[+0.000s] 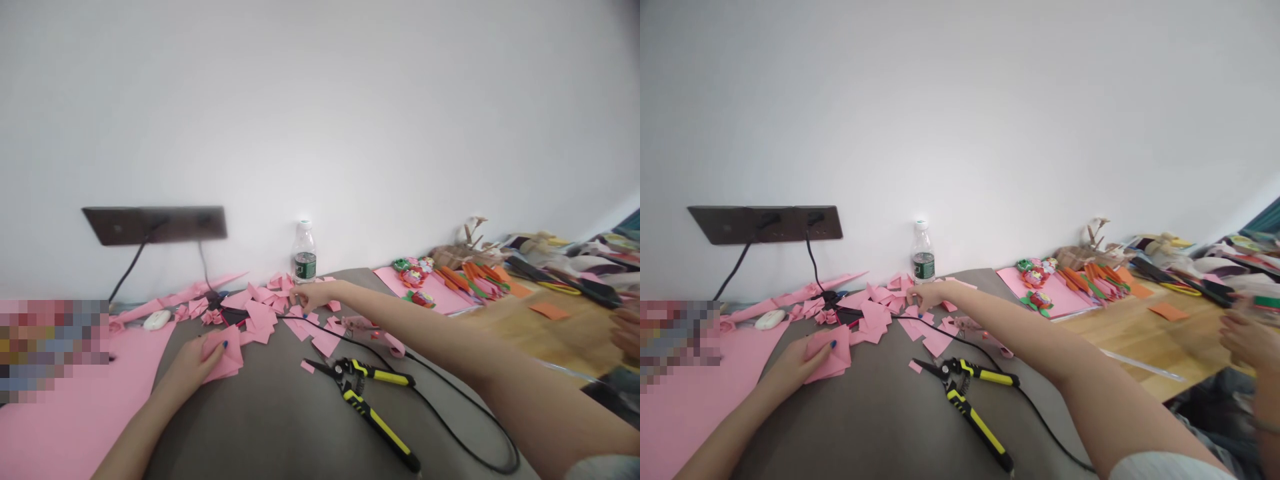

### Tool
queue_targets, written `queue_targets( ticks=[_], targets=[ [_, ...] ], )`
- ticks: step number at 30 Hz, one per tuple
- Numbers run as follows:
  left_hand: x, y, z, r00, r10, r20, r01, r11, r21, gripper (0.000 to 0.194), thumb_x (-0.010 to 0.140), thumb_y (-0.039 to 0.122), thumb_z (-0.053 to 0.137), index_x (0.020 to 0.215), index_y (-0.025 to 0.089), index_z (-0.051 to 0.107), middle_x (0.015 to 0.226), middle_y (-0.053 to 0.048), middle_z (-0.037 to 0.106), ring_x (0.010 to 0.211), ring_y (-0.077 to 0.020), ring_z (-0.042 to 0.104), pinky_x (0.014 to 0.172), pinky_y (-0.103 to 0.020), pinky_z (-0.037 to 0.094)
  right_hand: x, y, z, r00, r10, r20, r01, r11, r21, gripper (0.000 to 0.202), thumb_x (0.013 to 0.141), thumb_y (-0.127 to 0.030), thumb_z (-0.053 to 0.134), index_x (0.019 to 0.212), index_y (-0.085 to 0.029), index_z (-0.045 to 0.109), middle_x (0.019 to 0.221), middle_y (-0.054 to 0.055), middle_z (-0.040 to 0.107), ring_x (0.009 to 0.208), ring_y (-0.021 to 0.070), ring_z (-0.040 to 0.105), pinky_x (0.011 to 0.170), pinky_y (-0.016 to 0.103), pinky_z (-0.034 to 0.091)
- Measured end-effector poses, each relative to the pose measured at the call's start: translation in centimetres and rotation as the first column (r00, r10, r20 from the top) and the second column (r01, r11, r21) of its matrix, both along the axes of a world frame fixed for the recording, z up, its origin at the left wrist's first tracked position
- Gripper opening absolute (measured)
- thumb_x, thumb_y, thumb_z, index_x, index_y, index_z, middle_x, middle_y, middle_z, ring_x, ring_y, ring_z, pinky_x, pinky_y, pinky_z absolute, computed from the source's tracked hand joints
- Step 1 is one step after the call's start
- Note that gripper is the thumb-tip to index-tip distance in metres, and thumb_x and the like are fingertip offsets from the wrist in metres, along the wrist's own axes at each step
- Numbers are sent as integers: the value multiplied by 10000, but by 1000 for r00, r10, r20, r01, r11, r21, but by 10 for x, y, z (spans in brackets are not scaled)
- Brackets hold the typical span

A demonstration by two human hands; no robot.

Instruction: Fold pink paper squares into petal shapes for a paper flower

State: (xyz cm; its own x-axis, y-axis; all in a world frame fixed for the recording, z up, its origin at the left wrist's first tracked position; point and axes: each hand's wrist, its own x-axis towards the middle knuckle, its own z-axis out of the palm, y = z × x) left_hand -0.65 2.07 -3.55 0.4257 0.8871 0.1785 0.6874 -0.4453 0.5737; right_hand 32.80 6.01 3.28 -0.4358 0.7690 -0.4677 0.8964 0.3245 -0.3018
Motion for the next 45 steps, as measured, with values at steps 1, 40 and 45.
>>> queue_targets(
  ticks=[1,40,45],
  targets=[
    [0,0,-1,1000,1,3,-1,1000,5,412,835,410,440,1021,184,729,1059,-65,765,996,-282,706,789,-309,560,1,3,-3,1000,-1,-6,1,1000,-3,360,762,-186,676,1107,-174,578,853,-18,625,697,121,548,600,203,396],
    [1,0,1,999,33,-7,-33,999,-2,432,807,437,444,983,170,735,995,-93,774,954,-311,713,766,-348,564,-12,-12,38,999,-1,50,-5,993,115,228,755,-112,657,964,-171,725,997,30,725,849,151,647,688,191,442],
    [4,-3,7,999,27,-41,-28,1000,-8,407,817,431,411,857,180,728,897,-105,774,890,-313,713,745,-368,552,-44,-27,20,995,-5,103,-6,994,110,301,725,-222,741,1020,-180,696,979,47,739,838,184,667,660,213,459]
  ],
)
